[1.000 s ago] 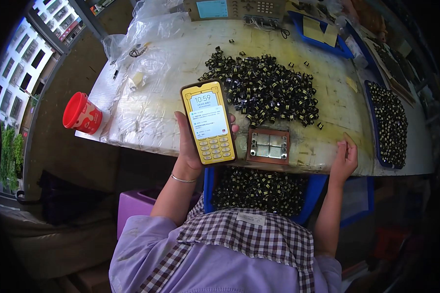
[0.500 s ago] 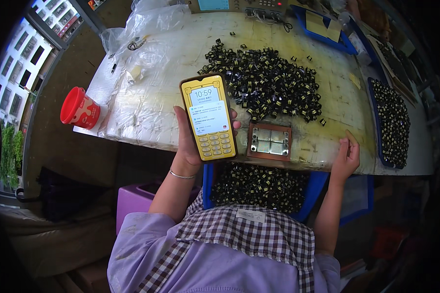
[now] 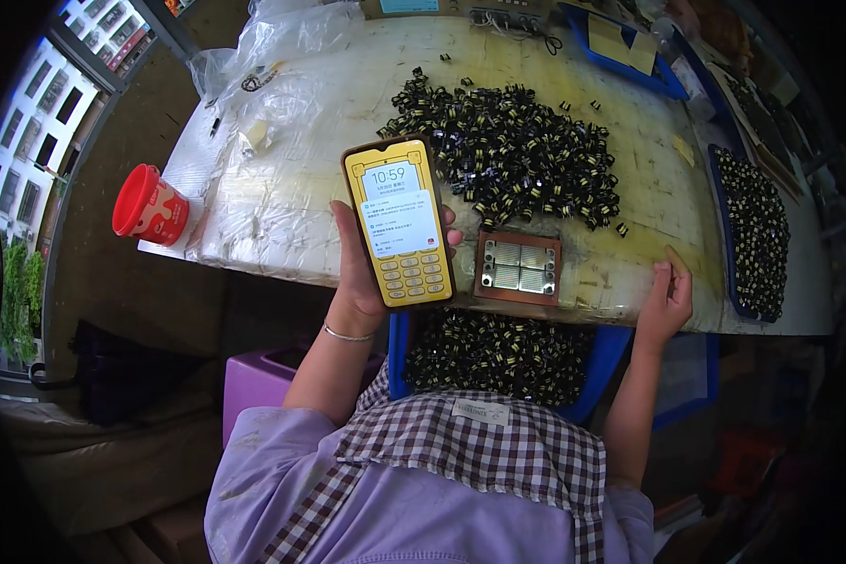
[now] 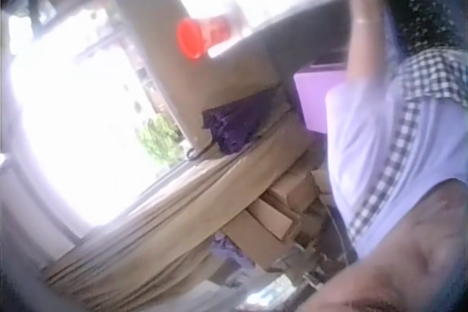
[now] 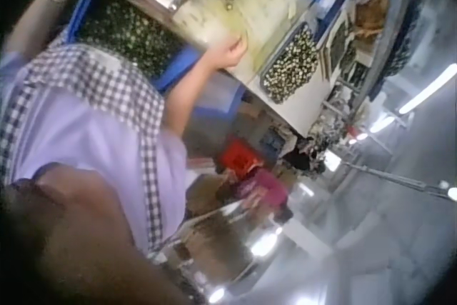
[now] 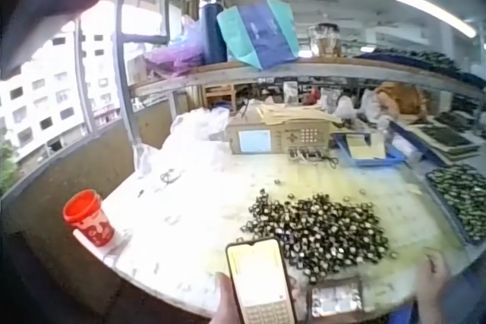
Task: Assemble small electronic components into a fixture on a production line.
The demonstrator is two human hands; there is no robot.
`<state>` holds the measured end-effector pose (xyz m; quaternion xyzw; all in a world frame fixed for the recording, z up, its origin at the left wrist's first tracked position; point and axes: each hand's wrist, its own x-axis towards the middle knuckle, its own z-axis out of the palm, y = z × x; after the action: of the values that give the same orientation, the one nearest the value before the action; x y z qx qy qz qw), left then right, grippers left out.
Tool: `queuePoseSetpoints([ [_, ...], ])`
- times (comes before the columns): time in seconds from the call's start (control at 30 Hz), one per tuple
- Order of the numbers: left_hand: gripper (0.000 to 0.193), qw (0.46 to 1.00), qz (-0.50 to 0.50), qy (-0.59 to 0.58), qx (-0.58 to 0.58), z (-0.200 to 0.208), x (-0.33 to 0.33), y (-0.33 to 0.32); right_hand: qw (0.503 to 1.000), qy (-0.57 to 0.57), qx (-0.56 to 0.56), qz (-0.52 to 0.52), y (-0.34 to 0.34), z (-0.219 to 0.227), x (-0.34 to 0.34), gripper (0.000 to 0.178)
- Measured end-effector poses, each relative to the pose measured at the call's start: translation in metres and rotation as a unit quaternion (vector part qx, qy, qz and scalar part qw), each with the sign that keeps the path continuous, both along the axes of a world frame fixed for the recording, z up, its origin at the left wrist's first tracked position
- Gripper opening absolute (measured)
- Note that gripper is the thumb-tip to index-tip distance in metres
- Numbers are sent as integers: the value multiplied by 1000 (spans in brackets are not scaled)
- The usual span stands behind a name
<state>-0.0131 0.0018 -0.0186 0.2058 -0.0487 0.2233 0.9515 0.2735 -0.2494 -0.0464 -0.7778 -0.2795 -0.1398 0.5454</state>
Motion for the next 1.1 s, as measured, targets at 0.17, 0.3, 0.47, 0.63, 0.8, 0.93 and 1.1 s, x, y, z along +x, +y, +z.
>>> queuePoseSetpoints([
  [0.17, 106, 1000, 5, 13, 6, 1, -1, -1, 1000, 8, 16, 5, 1, 0, -1, 24],
  [0.3, 106, 999, 21, 29, 29, 2, -1, -1, 1000, 3, 15, 5, 1, 1, -2, 24],
  [0.47, 106, 1000, 6, -3, 17, 3, 1, -2, 1000, 8, 16, 4, 2, 2, -3, 23],
  [0.63, 106, 998, 29, 47, 28, 6, 0, -4, 1000, 3, 10, 4, 1, 2, -2, 23],
  [0.8, 106, 1000, 10, 15, 15, 5, -1, -2, 1000, 17, 18, 0, 2, 2, -3, 23],
  [0.93, 106, 1000, 8, 26, 10, 5, -1, -2, 999, 13, 32, 0, 5, 3, -5, 22],
  [1.1, 105, 999, 18, 36, 24, 6, -1, -3, 999, 11, 32, -2, 5, 4, -6, 21],
])
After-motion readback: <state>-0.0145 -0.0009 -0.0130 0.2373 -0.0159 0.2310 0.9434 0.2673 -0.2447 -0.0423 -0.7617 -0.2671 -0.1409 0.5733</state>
